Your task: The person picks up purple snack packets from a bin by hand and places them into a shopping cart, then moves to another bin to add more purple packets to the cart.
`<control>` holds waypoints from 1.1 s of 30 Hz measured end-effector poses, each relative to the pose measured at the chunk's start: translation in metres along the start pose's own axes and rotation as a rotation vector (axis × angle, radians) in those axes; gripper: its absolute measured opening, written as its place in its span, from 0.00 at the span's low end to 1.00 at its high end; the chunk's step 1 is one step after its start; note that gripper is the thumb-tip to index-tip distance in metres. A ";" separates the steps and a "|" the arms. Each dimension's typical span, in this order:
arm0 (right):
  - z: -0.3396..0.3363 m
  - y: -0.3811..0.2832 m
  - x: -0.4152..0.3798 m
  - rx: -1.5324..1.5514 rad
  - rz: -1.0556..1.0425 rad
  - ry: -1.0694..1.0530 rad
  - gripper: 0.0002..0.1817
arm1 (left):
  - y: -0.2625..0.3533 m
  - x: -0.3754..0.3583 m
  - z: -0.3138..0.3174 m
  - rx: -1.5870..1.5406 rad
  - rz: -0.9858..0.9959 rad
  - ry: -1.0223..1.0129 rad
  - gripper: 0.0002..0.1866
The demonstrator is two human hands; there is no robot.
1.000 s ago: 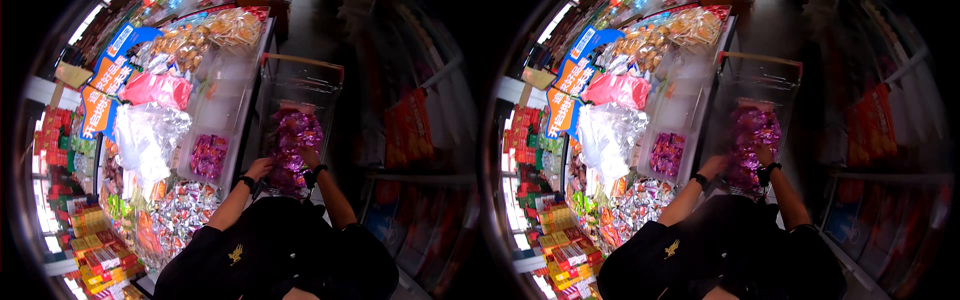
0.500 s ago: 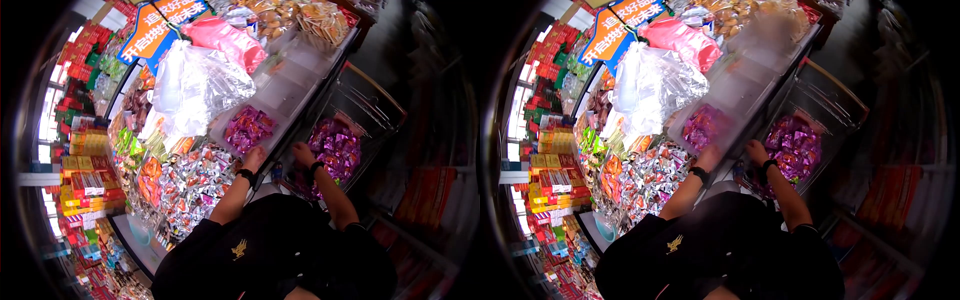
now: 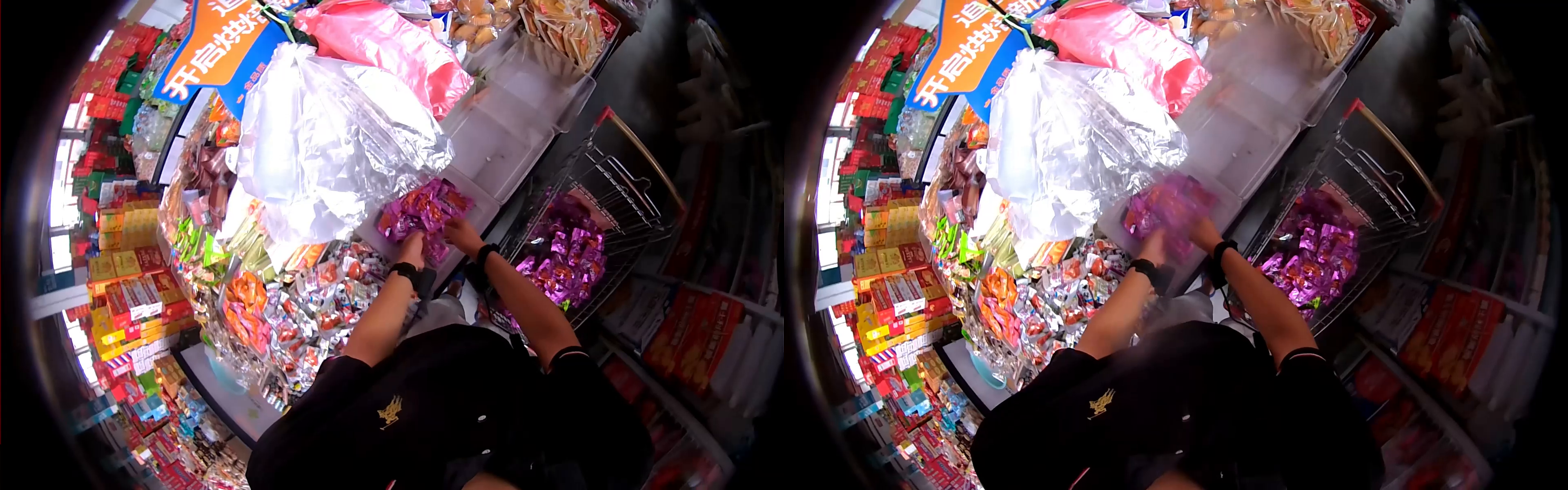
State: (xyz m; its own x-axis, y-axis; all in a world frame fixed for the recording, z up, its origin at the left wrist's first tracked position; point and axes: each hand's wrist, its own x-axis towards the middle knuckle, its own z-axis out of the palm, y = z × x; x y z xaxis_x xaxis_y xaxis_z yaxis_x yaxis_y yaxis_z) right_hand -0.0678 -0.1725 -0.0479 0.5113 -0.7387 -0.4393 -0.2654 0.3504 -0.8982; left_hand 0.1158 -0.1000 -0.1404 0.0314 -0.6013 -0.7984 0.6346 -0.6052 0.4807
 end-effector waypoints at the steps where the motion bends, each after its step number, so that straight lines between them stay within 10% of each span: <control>1: 0.004 -0.016 0.004 -0.162 -0.061 0.008 0.11 | 0.005 0.000 0.006 0.033 0.023 -0.005 0.12; 7: 0.013 -0.016 0.030 -0.649 -0.308 0.029 0.08 | 0.043 -0.017 0.051 0.315 0.030 0.079 0.19; 14: 0.029 0.046 0.067 0.512 0.432 0.349 0.08 | 0.047 -0.015 0.060 0.382 0.197 0.116 0.09; 26: -0.014 -0.038 -0.013 0.381 0.062 0.283 0.14 | 0.022 -0.003 0.038 -0.334 -0.074 -0.277 0.09; 33: -0.067 -0.032 -0.102 0.220 -0.019 0.313 0.12 | 0.047 -0.098 0.103 0.113 -0.014 -0.202 0.09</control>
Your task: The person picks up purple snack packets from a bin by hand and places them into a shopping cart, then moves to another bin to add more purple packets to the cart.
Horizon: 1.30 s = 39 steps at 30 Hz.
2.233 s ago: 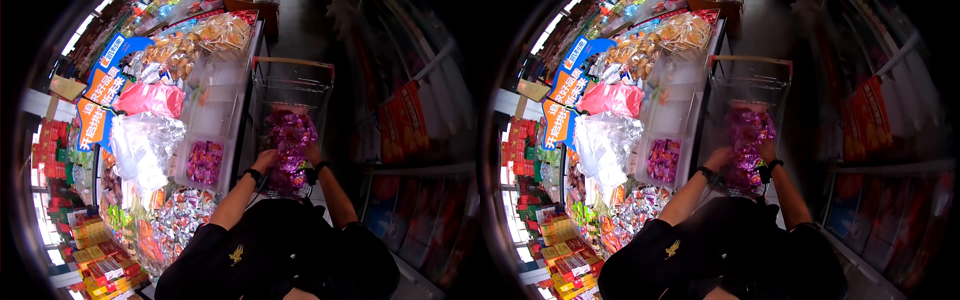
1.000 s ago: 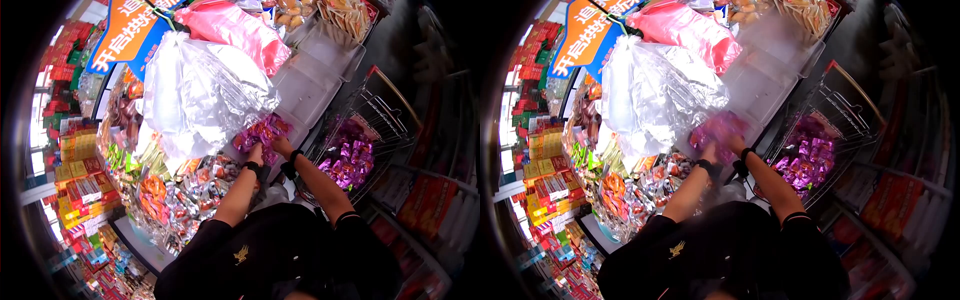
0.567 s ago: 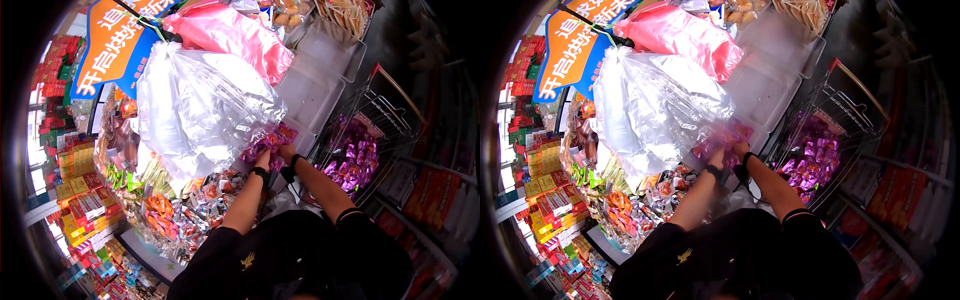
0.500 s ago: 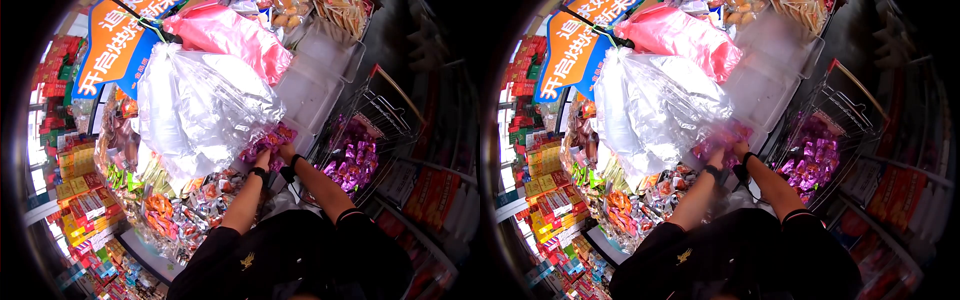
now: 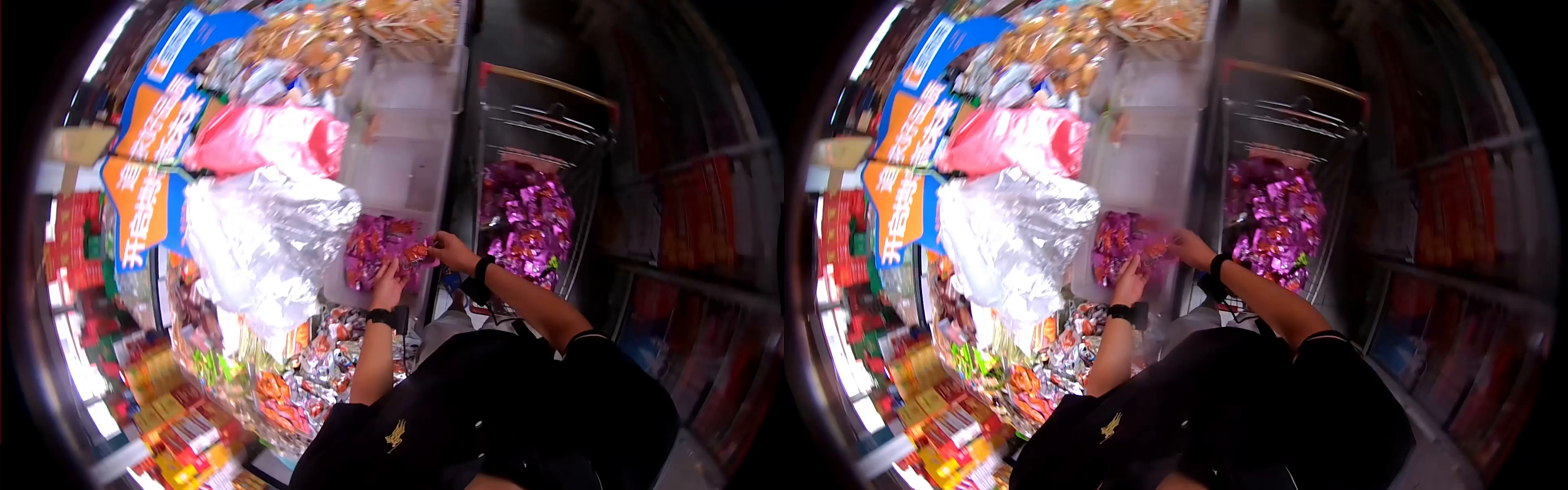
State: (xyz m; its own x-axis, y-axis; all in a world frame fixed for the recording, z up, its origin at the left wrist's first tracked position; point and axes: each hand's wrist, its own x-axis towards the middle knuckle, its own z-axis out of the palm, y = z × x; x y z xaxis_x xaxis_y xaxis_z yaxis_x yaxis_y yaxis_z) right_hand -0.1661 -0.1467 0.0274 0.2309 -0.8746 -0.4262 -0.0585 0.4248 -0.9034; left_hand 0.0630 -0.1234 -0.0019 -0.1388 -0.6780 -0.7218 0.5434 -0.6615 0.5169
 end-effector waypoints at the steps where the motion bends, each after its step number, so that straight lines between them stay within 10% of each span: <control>1: -0.015 0.005 -0.011 0.033 0.022 0.030 0.12 | -0.005 -0.006 0.015 0.105 -0.014 -0.032 0.09; 11: -0.141 0.101 -0.110 -0.040 0.057 0.392 0.18 | -0.118 -0.024 0.137 0.590 -0.063 -0.259 0.11; 13: -0.162 0.103 -0.128 -0.064 0.010 0.411 0.17 | -0.149 -0.008 0.141 1.030 0.261 -0.498 0.12; 17: -0.211 0.124 -0.145 -0.131 -0.038 0.529 0.19 | -0.179 -0.008 0.199 0.701 -0.076 -0.410 0.15; 21: -0.235 0.071 -0.187 -0.024 -0.206 0.682 0.21 | -0.194 0.013 0.216 0.837 0.198 -0.446 0.19; 25: -0.266 0.139 -0.169 -0.452 0.014 0.869 0.19 | -0.190 0.021 0.214 0.911 0.013 -0.346 0.20; 39: -0.130 0.079 -0.065 -0.380 -0.234 0.325 0.14 | -0.114 -0.043 0.034 0.238 0.361 0.057 0.13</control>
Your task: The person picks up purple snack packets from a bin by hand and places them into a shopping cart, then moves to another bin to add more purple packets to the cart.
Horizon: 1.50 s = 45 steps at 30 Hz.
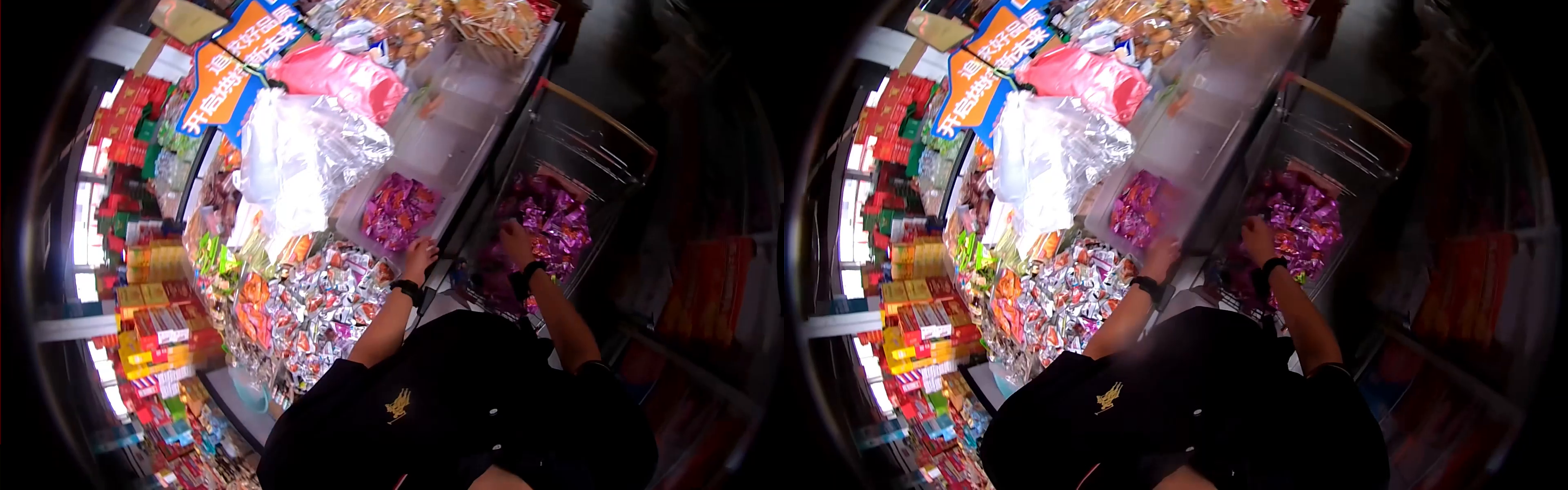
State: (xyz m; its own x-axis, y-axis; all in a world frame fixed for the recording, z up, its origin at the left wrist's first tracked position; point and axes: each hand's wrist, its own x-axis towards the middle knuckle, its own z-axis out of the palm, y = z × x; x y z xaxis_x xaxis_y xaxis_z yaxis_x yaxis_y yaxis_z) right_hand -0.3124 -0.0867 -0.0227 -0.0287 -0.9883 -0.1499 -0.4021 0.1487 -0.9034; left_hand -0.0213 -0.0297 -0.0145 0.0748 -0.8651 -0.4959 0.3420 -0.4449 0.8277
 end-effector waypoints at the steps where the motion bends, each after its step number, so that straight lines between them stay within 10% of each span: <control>1: 0.016 -0.011 0.006 0.025 -0.025 -0.050 0.14 | 0.002 0.007 -0.013 -0.030 0.000 0.000 0.13; 12: 0.158 -0.103 0.093 0.431 0.184 -0.566 0.13 | 0.011 0.100 -0.079 -0.303 -0.223 0.049 0.10; 16: 0.217 -0.071 0.122 0.402 0.421 -0.461 0.13 | 0.043 0.123 -0.061 -0.206 -0.426 0.142 0.10; 20: 0.238 -0.077 0.133 0.491 0.515 -0.281 0.14 | 0.042 0.144 -0.055 0.253 -0.199 0.082 0.10; 28: 0.259 -0.061 0.149 0.487 0.541 -0.104 0.13 | 0.057 0.160 -0.040 0.044 -0.442 0.210 0.23; 33: 0.247 -0.068 0.146 0.419 0.670 -0.206 0.16 | 0.008 0.178 -0.068 -0.272 -0.481 0.071 0.13; 41: 0.168 -0.137 0.110 0.440 0.317 -0.324 0.13 | 0.034 0.159 -0.063 -0.597 -0.447 -0.067 0.11; 45: 0.096 -0.130 0.084 0.292 0.230 -0.415 0.14 | 0.049 0.128 -0.045 -0.329 -0.330 -0.086 0.13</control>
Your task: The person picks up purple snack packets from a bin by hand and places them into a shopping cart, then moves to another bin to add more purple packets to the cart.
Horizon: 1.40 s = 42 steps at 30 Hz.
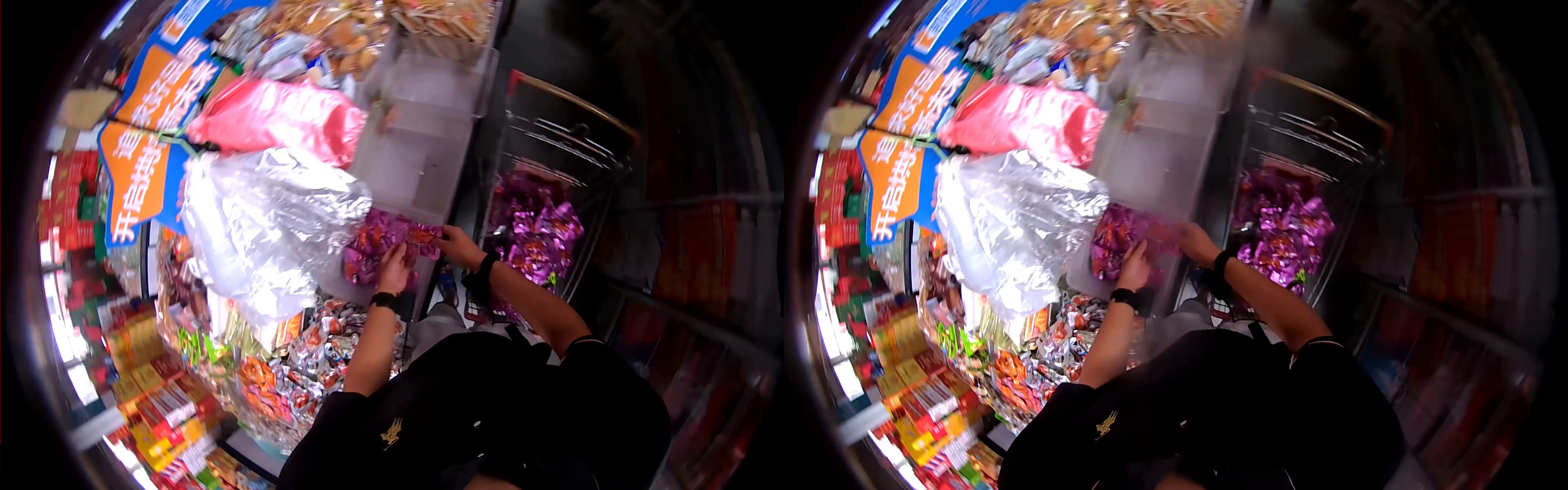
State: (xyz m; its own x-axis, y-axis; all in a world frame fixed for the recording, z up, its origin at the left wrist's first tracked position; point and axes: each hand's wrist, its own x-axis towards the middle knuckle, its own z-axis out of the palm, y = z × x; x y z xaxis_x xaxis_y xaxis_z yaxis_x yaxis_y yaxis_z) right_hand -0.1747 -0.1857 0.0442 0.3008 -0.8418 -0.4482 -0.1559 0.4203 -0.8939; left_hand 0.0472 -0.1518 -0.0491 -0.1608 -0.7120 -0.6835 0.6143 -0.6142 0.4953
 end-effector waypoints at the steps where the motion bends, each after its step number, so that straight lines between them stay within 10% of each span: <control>1: -0.012 -0.005 -0.016 0.034 -0.018 -0.025 0.13 | 0.000 -0.014 0.014 0.071 0.010 0.012 0.14; 10: -0.114 0.087 -0.140 0.063 0.031 0.270 0.11 | -0.085 -0.079 0.120 0.794 -0.182 -0.116 0.12; 20: -0.203 0.177 -0.196 -0.160 -0.235 0.749 0.14 | -0.188 -0.064 0.215 0.767 -0.170 -0.307 0.14; 23: -0.224 0.170 -0.213 -0.104 0.034 0.775 0.20 | -0.197 -0.063 0.238 0.648 -0.121 -0.232 0.17; 27: -0.217 0.156 -0.222 -0.344 -0.020 0.737 0.21 | -0.217 -0.021 0.166 1.163 0.456 -0.545 0.17; 32: -0.179 0.152 -0.193 -0.127 -0.089 0.543 0.18 | -0.172 -0.074 0.127 0.581 -0.029 -0.157 0.17; 34: -0.161 0.133 -0.178 0.024 -0.099 0.417 0.16 | -0.152 -0.073 0.085 1.160 0.499 -0.253 0.16; 38: -0.123 0.104 -0.139 -0.062 -0.033 0.192 0.17 | -0.123 -0.093 0.040 1.311 0.765 -0.032 0.12; 42: -0.073 0.094 -0.083 -0.216 -0.227 0.046 0.16 | -0.104 -0.070 -0.019 0.281 0.523 0.127 0.10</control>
State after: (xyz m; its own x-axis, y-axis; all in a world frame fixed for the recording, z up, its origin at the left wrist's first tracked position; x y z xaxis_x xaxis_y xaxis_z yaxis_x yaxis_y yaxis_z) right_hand -0.2833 -0.1006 -0.0022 0.3091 -0.9223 -0.2320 -0.2868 0.1421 -0.9474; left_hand 0.0090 -0.0318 -0.0631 0.2119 -0.9081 -0.3611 0.3568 -0.2721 0.8937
